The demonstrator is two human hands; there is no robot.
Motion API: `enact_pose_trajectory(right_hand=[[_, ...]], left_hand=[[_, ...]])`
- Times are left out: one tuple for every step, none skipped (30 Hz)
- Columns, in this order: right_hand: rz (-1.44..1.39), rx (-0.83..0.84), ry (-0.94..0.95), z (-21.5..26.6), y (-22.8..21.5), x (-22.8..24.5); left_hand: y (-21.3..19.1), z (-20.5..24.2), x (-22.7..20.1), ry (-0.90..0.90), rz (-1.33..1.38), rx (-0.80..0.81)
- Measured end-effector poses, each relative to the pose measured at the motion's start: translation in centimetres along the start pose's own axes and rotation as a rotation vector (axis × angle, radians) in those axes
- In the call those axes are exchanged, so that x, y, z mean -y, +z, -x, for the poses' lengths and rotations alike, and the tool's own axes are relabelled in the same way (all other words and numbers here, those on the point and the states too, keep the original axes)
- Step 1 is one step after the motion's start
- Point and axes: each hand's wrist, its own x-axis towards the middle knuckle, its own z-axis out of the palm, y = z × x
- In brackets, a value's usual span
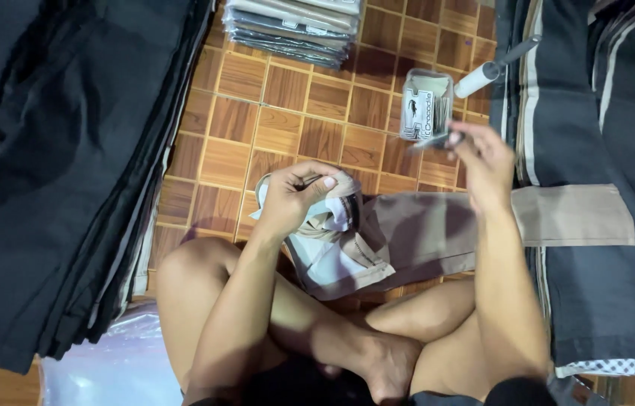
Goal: The person sits on the floor and repairs a pair of beige trousers by hand. They turn the garment inside out, sew a section of the waistband, and then use scissors to trim excess thread. The person then folds and smooths the trousers.
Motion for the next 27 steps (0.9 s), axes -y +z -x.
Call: enact_pose_trajectory(right_hand=[[-0.005,0.005,-0.002,1.4,-0.7,-0.5],[-0.194,0.068,0.091,2.8,-1.4,-1.0],[-0.386,0.128,0.180,4.1,-2.1,-1.6],[-0.393,0.131,0.174,5.1,-1.9,-2.8],[-0.400,0.112,0.252,6.1,-1.8,-4.0],[-0.406,0.094,0.329,7.1,-1.8,-5.3],[-0.412,0.092,0.327,7.2,-1.8,-6.4],[-0.410,0.081,0.306,7.3,-1.8,-7.6],[-0.407,0.066,0.289,7.5,-1.8,-8.8],[-0.413,0.061,0.290,7.8,-1.9,-8.0],[-0.550,0.138,0.231,7.9,-2.2,-7.1],[-0.685,0.216,0.169,8.1,-2.4,-6.1],[-0.684,0.211,0.165,8.5,-2.2,-5.8],[-0.842,0.219,0.220,9.0,-2.0,-5.5],[-1.003,0.231,0.275,9.2,-1.6,-5.2],[-1.005,0.230,0.270,9.5,-1.1,-5.3],[-0.967,0.296,0.294,9.9,-0.3,-5.4],[-0.927,0.362,0.317,10.3,0.4,-5.6],[-0.933,0.360,0.325,10.4,0.6,-6.8],[-0.896,0.391,0.304,10.5,0.9,-8.1],[-0.856,0.422,0.283,10.6,1.1,-9.3],[-0.859,0.419,0.290,11.0,1.2,-9.4],[-0.920,0.431,0.274,10.9,1.4,-9.4],[-0.982,0.443,0.257,10.9,1.7,-9.4],[-0.983,0.446,0.258,10.8,1.7,-8.5],[-1.040,0.463,0.250,10.8,1.8,-7.5],[-1.095,0.479,0.246,10.9,1.8,-6.6]], left_hand=[[0.2,0.2,0.0,0.003,-0.005,-0.005],[0.3,0.4,-0.1,0.006,0.002,-0.005],[0.5,0.5,-0.1,0.012,0.006,0.000],[0.5,0.7,-0.2,0.018,-0.002,0.000],[0.8,0.9,-0.3,0.013,-0.013,-0.001],[1.0,1.0,-0.3,0.009,-0.023,-0.002],[1.0,1.2,-0.1,0.009,-0.029,0.002],[1.0,1.3,0.1,0.012,-0.044,0.001],[1.1,1.5,0.4,0.010,-0.058,0.002],[0.9,1.7,0.8,0.007,-0.063,0.007],[0.7,1.7,1.3,-0.003,-0.077,-0.003],[0.6,1.7,1.8,-0.012,-0.092,-0.013],[0.6,1.8,2.0,-0.011,-0.090,-0.006],[0.6,1.9,2.1,-0.018,-0.104,-0.016],[0.4,1.9,2.1,-0.024,-0.121,-0.029],[0.6,1.8,2.2,-0.020,-0.123,-0.025],[0.7,2.0,2.2,-0.029,-0.129,-0.035],[0.7,2.0,2.2,-0.038,-0.136,-0.044],[0.7,2.0,2.3,-0.045,-0.140,-0.047],[0.7,2.0,2.4,-0.043,-0.140,-0.043],[0.8,2.0,2.5,-0.041,-0.136,-0.039],[0.8,2.2,2.6,-0.048,-0.138,-0.041],[0.9,2.1,2.6,-0.050,-0.142,-0.034],[0.9,2.0,2.6,-0.052,-0.145,-0.028],[1.0,2.0,2.5,-0.052,-0.147,-0.031],[1.1,2.0,2.5,-0.057,-0.137,-0.027],[1.2,2.1,2.6,-0.064,-0.125,-0.024]])
